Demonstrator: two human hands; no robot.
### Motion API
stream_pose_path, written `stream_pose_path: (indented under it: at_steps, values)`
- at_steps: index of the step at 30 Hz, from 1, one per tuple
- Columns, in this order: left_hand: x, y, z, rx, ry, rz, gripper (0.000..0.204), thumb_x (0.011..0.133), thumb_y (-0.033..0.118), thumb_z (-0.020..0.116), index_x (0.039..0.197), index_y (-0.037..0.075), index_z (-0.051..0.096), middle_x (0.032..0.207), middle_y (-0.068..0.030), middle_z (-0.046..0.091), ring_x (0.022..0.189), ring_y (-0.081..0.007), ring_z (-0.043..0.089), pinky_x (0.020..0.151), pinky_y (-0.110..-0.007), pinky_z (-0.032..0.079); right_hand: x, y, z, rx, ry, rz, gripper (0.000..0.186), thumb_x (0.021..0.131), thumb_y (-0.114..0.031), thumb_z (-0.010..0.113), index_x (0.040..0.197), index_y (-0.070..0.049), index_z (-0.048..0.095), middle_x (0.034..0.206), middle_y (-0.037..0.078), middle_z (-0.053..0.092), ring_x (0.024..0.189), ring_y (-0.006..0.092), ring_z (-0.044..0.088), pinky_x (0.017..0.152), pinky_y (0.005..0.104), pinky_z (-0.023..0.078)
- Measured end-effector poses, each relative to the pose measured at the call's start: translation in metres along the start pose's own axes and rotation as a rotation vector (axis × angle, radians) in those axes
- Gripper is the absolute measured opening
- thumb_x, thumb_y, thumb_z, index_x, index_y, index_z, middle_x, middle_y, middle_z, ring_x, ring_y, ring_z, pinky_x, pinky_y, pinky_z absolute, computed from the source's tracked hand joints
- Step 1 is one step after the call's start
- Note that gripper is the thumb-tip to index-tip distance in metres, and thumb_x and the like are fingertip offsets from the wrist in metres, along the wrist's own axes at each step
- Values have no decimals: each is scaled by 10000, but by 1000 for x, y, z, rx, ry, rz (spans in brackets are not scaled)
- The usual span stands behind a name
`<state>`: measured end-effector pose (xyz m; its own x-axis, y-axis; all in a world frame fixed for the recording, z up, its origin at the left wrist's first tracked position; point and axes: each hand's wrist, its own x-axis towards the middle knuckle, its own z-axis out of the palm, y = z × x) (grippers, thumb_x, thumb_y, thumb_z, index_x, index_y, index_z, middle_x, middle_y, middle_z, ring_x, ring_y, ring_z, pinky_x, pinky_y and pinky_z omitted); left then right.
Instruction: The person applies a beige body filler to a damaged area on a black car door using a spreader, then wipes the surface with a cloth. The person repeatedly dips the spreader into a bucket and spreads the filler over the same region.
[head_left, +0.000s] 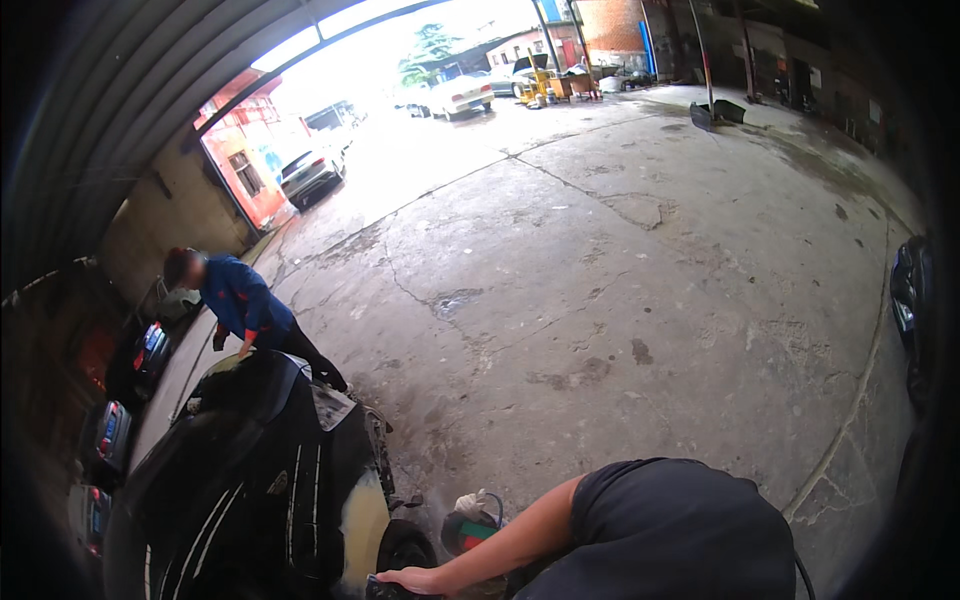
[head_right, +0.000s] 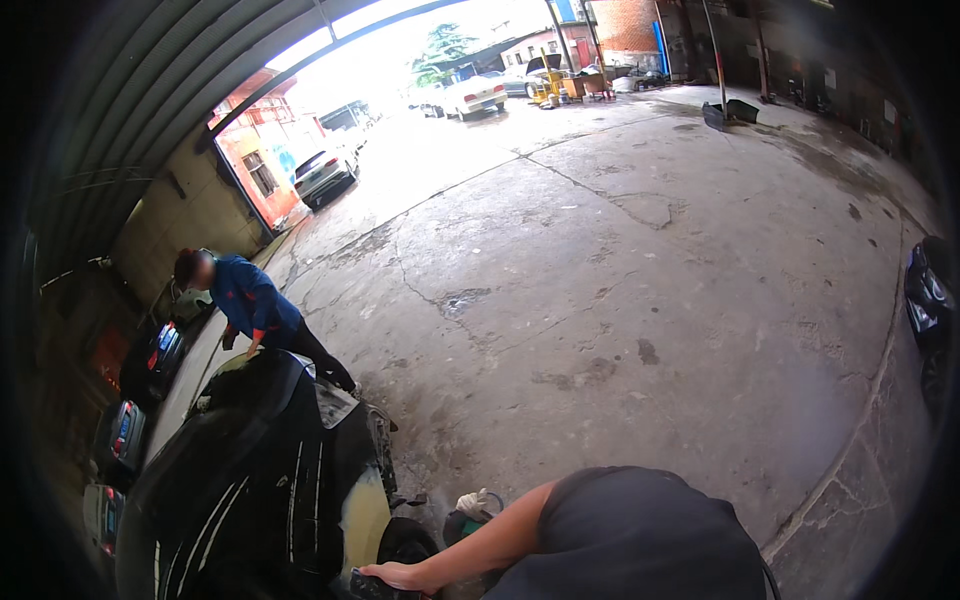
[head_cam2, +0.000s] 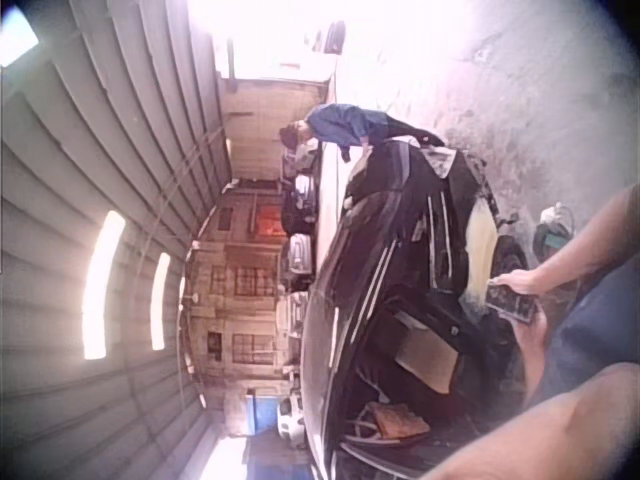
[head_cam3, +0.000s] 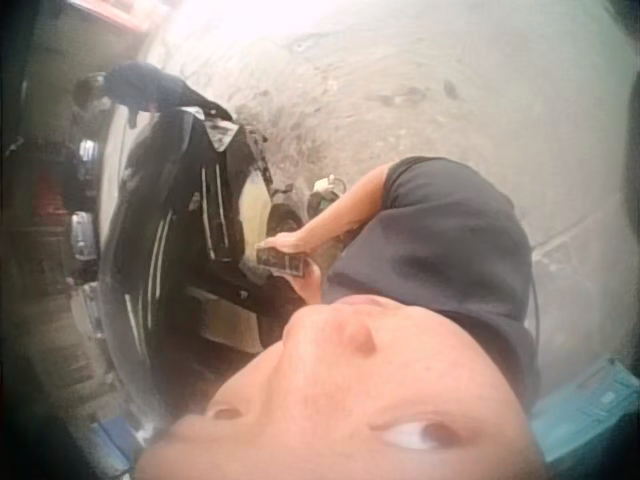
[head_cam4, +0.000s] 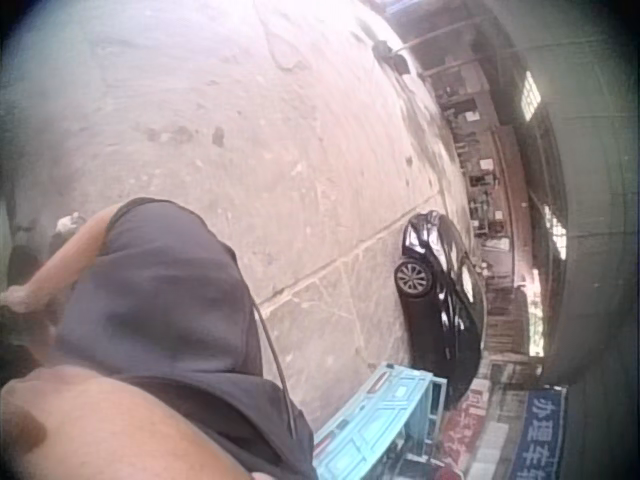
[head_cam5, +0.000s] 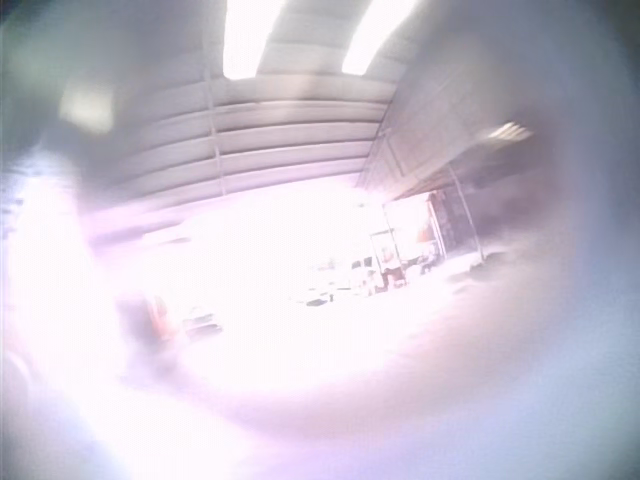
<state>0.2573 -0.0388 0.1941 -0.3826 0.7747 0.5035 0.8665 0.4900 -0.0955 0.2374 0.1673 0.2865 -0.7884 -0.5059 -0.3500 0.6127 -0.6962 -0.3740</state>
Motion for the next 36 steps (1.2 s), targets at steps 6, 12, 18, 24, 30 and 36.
stream_pose_path:
  at_steps: [6, 12, 18, 24, 30, 36]
  values:
    - [11, 22, -16, -1111, 25, -856, 564, 1000, 138, 816, 1485, -51, 597, 1265, -241, 736, 1121, -404, 703, 970, -463, 581, -6, 9, -4, -76, 159, -87, 584, 1175, -597, 473, 1302, -116, 778, 1057, 74, 812, 860, 204, 780, 801, 365, 637]
    - [16, 30, -18, -1681, 214, -1366, 502, 1136, 314, 683, 1486, -42, 635, 1230, -97, 753, 1023, -234, 698, 896, -396, 566, -19, 8, -15, -360, 102, -272, 682, 1164, -573, 571, 1736, -287, 336, 1229, 61, 685, 967, 154, 700, 847, 345, 570]
    - [15, 37, -26, -1417, -18, -1184, 458, 1133, 378, 709, 1356, -22, 733, 1221, -73, 752, 1044, -178, 703, 902, -345, 561, -20, 14, -16, -612, 126, -311, 676, 1136, -516, 679, 1684, -205, 436, 1332, 68, 624, 1250, 179, 543, 1115, 360, 441]
    - [15, 51, -58, -1388, 126, -1305, 351, 980, 143, 862, 1264, -38, 762, 1124, -78, 799, 1000, -141, 727, 881, -279, 535, -15, 40, 6, -690, 129, -166, 801, 1075, -408, 806, 1705, -139, 389, 1340, 134, 666, 1191, 216, 650, 994, 404, 574]
    - [-28, 47, -96, -1339, 174, -1348, 377, 985, 159, 870, 1287, -33, 749, 1114, -50, 808, 1004, -133, 732, 934, -306, 550, 0, 76, 34, -674, 46, -96, 866, 1071, -410, 812, 1715, -18, 387, 1403, 157, 680, 1280, 213, 639, 1066, 401, 545]
    - [-95, 42, -103, -1291, 55, -1419, 488, 997, 191, 883, 1390, -27, 693, 1212, -100, 793, 1100, -162, 738, 976, -329, 577, 26, 105, 39, -721, -64, -49, 736, 1112, -377, 763, 1637, 62, 491, 1380, 122, 702, 1258, 180, 637, 1077, 364, 527]
